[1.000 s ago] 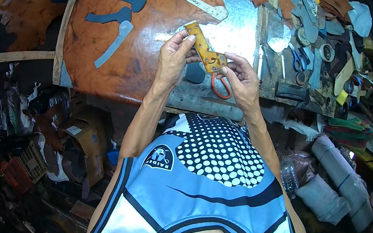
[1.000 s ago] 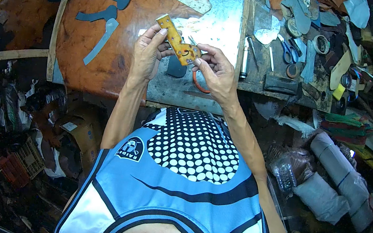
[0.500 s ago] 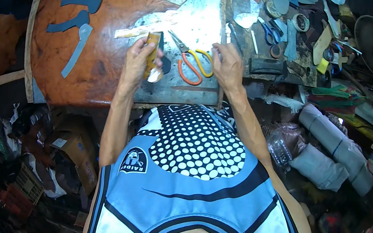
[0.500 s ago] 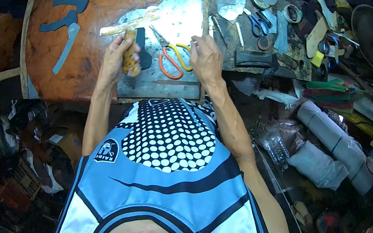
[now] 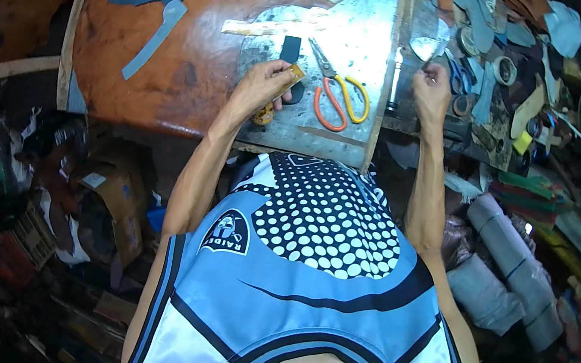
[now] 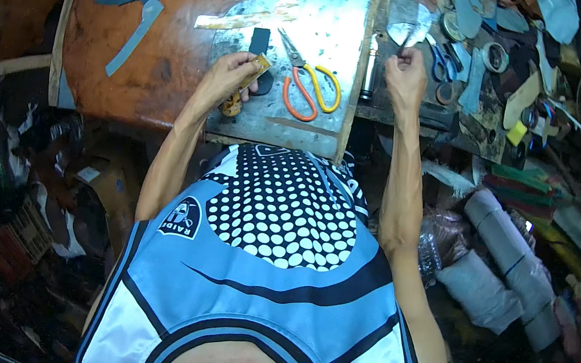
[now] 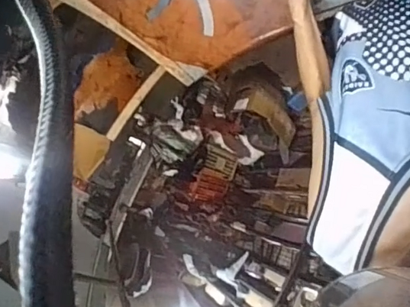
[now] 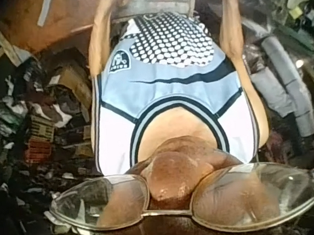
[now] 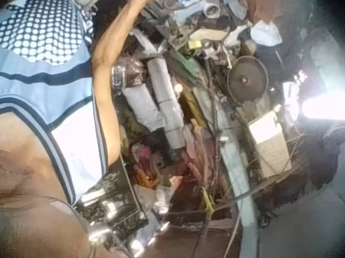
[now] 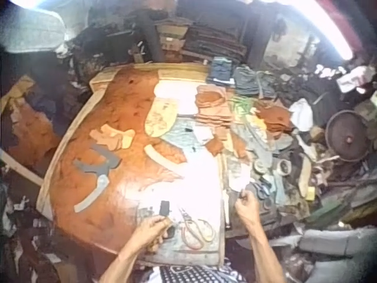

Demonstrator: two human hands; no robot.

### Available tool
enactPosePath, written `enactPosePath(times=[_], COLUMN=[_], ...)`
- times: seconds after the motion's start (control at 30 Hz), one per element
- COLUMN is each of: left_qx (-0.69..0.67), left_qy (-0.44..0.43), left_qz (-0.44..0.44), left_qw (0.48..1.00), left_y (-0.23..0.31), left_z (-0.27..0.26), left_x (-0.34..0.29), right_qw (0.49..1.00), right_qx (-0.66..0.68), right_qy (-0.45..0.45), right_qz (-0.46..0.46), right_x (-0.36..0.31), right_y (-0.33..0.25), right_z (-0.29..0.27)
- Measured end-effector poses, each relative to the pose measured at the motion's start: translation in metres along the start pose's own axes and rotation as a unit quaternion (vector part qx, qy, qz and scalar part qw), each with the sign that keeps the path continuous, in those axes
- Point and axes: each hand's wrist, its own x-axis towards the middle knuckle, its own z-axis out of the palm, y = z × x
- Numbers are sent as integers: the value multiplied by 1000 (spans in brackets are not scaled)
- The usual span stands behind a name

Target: Cutting and marking leather patterns for shoe manufacturing on a workshop table.

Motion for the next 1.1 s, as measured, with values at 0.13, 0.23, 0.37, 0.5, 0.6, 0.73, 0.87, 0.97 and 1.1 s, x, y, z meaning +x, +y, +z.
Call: enactPosePath(times=[0.13, 0.23, 0.37, 0.5, 0.6, 0.73, 0.87, 0.97, 1.1], left_qx=[72, 104, 96, 97, 98, 97, 95, 77, 61], left_qy=[10, 8, 11, 20, 17, 16, 11, 18, 13], left_qz=[-27, -39, -26, -17, -9, -8, -6, -6, -6], left_qw=[997, 994, 995, 995, 995, 995, 995, 997, 998], left_y=[-7, -10, -9, -11, -13, -11, -5, -5, -9], left_z=[-3, -3, -2, -1, -2, -1, 0, 1, 1], left_x=[0, 5, 4, 3, 1, 1, -2, -3, 0], right_qw=[951, 937, 944, 939, 938, 934, 941, 921, 916], right_qx=[252, 220, 205, 184, 177, 189, 149, 55, 3], right_qy=[-170, -244, -215, -262, -270, -264, -251, -182, -176], right_qz=[-49, -116, -144, -124, -127, -152, -169, -340, -359], right_x=[-58, -87, -91, -90, -92, -91, -91, -91, -98], right_y=[-81, -96, -94, -94, -96, -94, -95, -98, -103], right_z=[36, 75, 93, 93, 94, 96, 93, 83, 45])
